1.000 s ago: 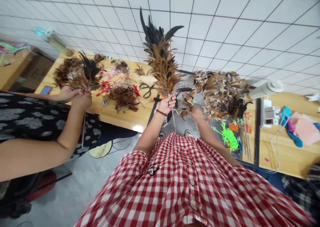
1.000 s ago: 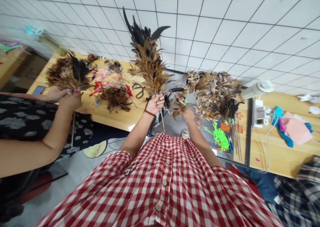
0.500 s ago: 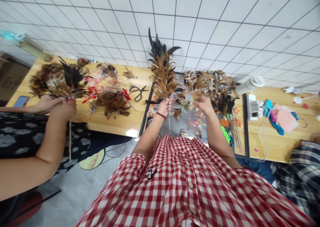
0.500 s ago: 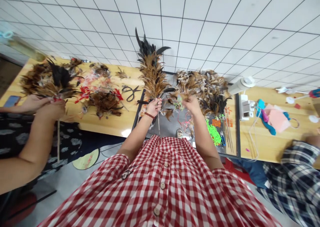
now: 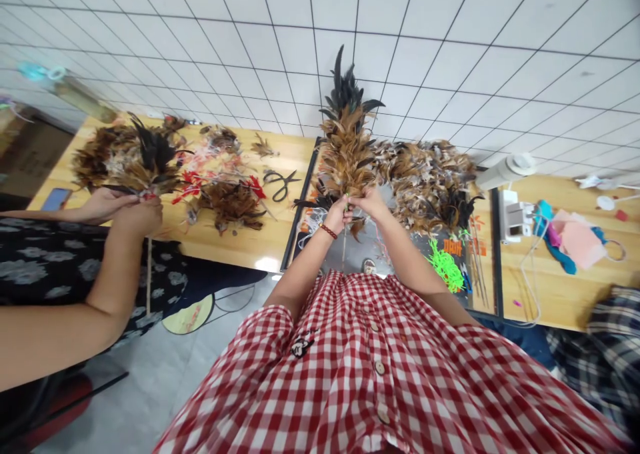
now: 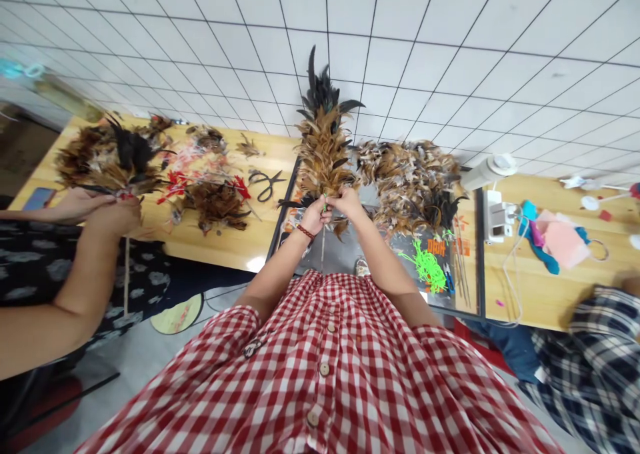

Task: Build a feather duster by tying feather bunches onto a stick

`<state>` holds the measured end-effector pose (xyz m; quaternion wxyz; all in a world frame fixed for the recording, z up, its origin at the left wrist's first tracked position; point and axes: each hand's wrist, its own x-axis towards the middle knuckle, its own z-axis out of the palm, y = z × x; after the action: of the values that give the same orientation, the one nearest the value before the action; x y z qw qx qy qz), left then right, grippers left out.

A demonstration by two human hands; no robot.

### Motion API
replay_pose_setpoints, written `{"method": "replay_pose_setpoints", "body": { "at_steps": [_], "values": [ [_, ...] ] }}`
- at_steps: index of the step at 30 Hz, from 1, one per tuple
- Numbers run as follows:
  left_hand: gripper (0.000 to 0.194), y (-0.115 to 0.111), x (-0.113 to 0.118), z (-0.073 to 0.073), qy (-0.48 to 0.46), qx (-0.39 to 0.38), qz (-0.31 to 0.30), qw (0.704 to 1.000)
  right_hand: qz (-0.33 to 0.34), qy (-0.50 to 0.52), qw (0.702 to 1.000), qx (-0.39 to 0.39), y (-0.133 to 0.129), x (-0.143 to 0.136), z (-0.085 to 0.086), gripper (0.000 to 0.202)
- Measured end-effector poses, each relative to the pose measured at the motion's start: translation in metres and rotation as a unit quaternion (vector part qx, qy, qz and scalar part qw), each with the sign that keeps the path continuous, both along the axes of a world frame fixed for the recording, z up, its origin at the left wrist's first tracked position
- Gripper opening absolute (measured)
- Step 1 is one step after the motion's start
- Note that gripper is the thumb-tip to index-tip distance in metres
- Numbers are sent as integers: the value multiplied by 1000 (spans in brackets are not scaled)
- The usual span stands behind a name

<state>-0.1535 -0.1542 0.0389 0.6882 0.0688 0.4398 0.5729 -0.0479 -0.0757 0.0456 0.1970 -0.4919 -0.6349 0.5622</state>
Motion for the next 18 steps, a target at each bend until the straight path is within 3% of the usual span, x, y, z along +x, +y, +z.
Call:
{"method": "replay_pose_setpoints", "body": {
  "at_steps": [7,10,13,16,18],
  "values": [
    [25,-3,-1,6,15,5,-26,1000,-5,-57,997,48,8,6,3,23],
    [26,-1,-2,8,20,3,-22,1000,-58,54,994,72,9,7,-2,38],
    [29,3,-5,9,44,6,-14,999,-10,186,982,-26,4,11,-15,52],
    [29,9,-16,8,112,-6,2,994,76,147,977,-132,-1,24,-24,54],
    [26,14,-26,7,192,-23,9,981,56,95,990,-91,-1,34,-23,54]
  ]
}}
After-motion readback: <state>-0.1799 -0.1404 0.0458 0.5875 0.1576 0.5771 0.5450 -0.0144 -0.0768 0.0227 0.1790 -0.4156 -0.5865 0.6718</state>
